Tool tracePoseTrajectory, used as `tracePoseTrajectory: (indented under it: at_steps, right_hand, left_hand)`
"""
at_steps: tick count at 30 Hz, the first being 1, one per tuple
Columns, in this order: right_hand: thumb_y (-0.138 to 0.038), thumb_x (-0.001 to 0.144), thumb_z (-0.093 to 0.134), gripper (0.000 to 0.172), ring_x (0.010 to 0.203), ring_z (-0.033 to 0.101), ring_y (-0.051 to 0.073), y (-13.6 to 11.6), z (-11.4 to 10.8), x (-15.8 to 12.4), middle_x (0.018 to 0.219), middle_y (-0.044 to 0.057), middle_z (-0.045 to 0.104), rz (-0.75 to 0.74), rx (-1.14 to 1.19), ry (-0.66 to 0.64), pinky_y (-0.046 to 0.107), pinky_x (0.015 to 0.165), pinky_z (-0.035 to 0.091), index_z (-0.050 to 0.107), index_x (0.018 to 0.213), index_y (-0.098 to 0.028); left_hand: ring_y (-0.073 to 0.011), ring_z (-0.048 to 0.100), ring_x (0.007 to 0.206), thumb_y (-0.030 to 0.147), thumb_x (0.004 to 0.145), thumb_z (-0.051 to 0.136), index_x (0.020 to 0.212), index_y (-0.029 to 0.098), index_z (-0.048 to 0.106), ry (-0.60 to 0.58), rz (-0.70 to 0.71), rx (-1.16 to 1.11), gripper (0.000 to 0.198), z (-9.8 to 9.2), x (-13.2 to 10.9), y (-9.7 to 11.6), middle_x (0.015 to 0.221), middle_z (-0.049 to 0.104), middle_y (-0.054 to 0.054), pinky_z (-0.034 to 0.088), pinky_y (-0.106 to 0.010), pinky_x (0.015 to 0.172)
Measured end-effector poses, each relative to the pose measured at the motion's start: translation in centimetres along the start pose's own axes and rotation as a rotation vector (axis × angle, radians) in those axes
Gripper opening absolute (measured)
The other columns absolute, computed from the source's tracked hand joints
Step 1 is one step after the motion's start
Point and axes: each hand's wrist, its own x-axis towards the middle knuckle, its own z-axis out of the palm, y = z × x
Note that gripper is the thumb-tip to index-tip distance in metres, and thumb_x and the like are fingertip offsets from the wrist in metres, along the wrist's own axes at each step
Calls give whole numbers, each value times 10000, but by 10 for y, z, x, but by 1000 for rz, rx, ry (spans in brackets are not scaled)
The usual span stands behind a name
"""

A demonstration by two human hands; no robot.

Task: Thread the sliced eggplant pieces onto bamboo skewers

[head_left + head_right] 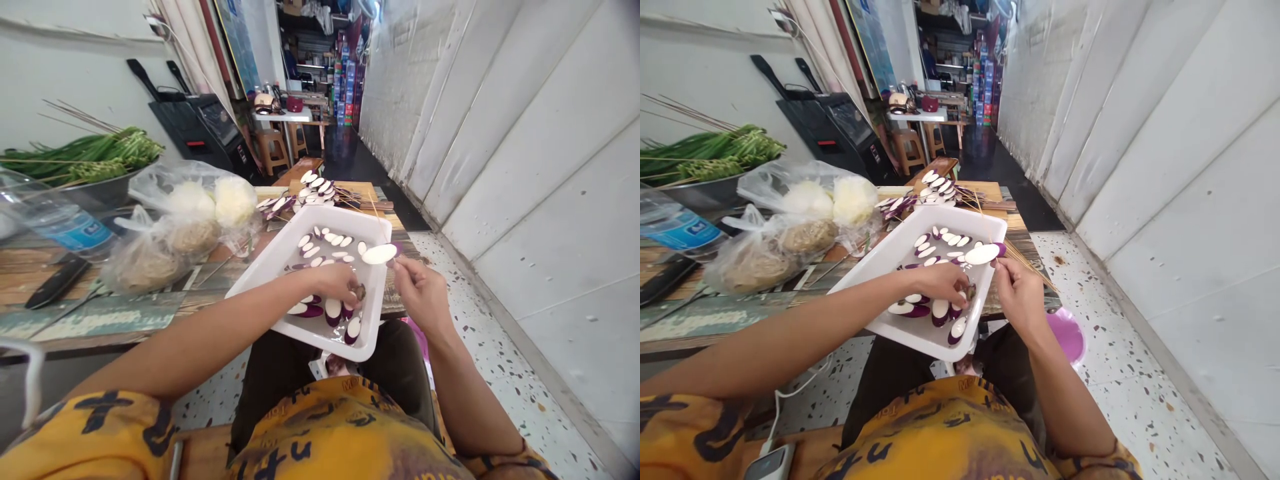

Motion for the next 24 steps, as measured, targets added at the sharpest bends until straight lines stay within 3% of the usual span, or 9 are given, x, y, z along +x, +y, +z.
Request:
tracePoseTrajectory:
  at_steps: [2, 4, 5, 8, 10, 12, 15, 19, 24]
  right_hand:
    - [-317, 874, 467, 274, 532, 462, 119, 2, 0, -3, 588, -6, 561, 11, -2, -15, 236, 510, 349, 688, 904, -157]
    - [-321, 875, 466, 272, 521, 445, 115, 3, -1, -5, 580, -7, 552, 12, -6, -30, 234, 500, 340, 681, 883, -154]
    - [-322, 877, 465, 271, 515, 441, 113, 3, -1, -6, 575, -9, 548, 8, -5, -37, 233, 497, 338, 677, 872, -154]
    - [-314, 880, 465, 266, 514, 467, 116, -2, -2, -8, 583, -7, 572, -24, -2, -95, 232, 499, 349, 680, 866, -157]
    - [-299, 877, 470, 262, 522, 502, 124, -6, -3, -12, 604, 1, 610, -40, -20, -175, 235, 504, 363, 692, 861, -161]
    - [-286, 875, 473, 256, 557, 551, 139, -10, -4, -16, 646, 11, 653, -47, -40, -241, 242, 529, 391, 699, 848, -169]
    - [-266, 879, 466, 253, 627, 607, 162, -13, -6, -20, 714, 23, 693, -63, -66, -274, 258, 586, 431, 692, 803, -182]
    - [-250, 880, 459, 269, 623, 620, 170, -15, -10, -22, 709, 26, 698, -86, -118, -275, 265, 577, 434, 684, 745, -191]
    - [-252, 889, 453, 273, 578, 616, 167, -18, -11, -21, 688, 24, 700, -88, -143, -266, 262, 526, 412, 713, 831, -193]
  left_hand:
    - [-170, 599, 672, 339, 534, 767, 944, 213, 710, -97, -4, -75, 432, 0, 2, -2, 765, 693, -12, 399, -231, 574]
    - [-157, 595, 627, 267, 526, 786, 961, 209, 700, -46, -54, -229, 446, -5, 5, -7, 714, 678, -2, 408, -228, 553]
    - [-152, 593, 605, 241, 542, 785, 935, 192, 697, 71, -95, -342, 406, -9, 7, -9, 681, 665, -3, 416, -229, 544]
    - [-142, 618, 630, 143, 627, 747, 828, 132, 661, 579, -169, -864, 218, -24, 12, -15, 677, 650, -28, 475, -239, 589]
    - [-136, 640, 675, 59, 656, 718, 765, 107, 632, 739, -132, -1211, 148, -32, 13, -16, 712, 658, -49, 514, -249, 660]
    - [-124, 646, 686, -3, 670, 691, 718, 92, 620, 746, -79, -1411, 128, -37, 12, -17, 722, 664, -62, 528, -244, 702]
    - [-113, 639, 650, -14, 708, 658, 715, 91, 618, 733, -68, -1536, 113, -41, 9, -18, 704, 664, -56, 536, -235, 666]
    - [-114, 633, 623, 17, 762, 615, 726, 89, 626, 657, -61, -1582, 82, -44, 6, -17, 688, 660, -64, 494, -187, 540]
    - [-105, 630, 620, 20, 770, 607, 711, 80, 630, 632, -64, -1615, 87, -45, 4, -14, 675, 651, -65, 441, -143, 460]
